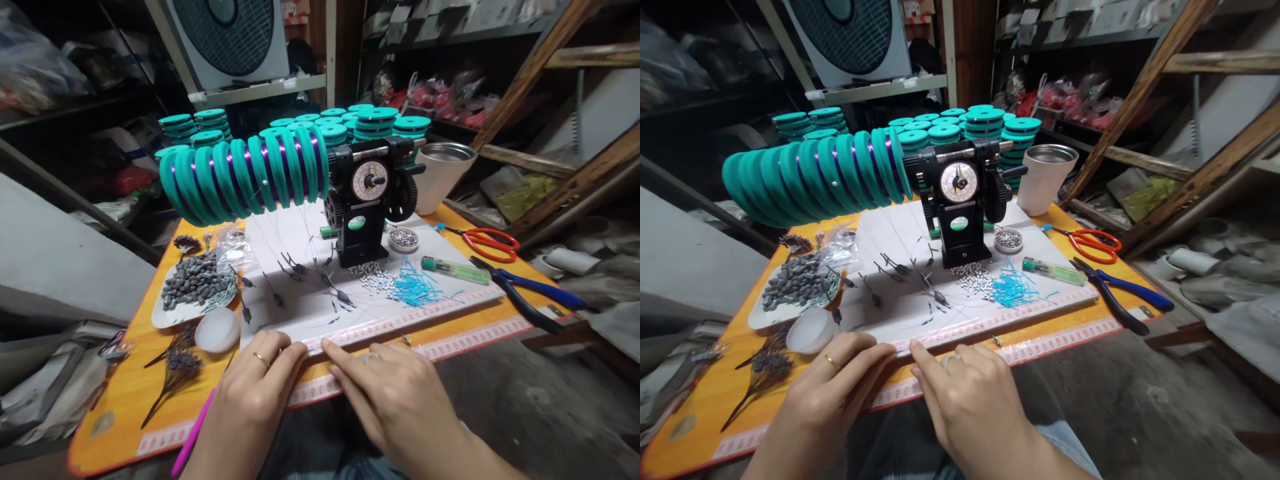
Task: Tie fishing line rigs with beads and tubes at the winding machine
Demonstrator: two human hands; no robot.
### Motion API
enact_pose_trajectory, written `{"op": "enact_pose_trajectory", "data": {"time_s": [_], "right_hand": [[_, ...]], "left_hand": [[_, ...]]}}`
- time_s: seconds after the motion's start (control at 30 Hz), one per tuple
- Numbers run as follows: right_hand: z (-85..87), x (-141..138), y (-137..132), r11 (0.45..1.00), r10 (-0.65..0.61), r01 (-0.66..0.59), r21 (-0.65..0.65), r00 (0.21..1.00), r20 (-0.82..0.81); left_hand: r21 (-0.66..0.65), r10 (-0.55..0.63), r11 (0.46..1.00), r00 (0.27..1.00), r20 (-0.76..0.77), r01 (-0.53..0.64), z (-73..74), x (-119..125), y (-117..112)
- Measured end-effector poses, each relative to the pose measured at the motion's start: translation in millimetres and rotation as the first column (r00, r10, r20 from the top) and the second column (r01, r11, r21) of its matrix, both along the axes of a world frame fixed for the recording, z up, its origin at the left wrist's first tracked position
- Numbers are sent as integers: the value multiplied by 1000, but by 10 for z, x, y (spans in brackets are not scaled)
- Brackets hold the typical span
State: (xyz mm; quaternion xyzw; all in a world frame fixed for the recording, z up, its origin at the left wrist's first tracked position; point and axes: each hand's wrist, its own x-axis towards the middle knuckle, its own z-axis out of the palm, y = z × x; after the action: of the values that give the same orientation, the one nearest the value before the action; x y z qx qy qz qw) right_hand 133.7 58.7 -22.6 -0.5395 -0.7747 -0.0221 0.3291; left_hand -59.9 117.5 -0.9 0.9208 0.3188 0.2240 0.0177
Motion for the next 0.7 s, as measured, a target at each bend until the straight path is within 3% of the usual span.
{"op": "enact_pose_trajectory", "data": {"time_s": [0.3, 0.7], "right_hand": [[-34, 451, -55, 973, -189, 172, 156, 977, 102], [-88, 517, -70, 988, -130, 131, 83, 991, -16]], "left_hand": [[37, -60, 997, 998, -19, 61, -70, -70, 69], [180, -144, 968, 974, -172, 175, -138, -265, 172]]}}
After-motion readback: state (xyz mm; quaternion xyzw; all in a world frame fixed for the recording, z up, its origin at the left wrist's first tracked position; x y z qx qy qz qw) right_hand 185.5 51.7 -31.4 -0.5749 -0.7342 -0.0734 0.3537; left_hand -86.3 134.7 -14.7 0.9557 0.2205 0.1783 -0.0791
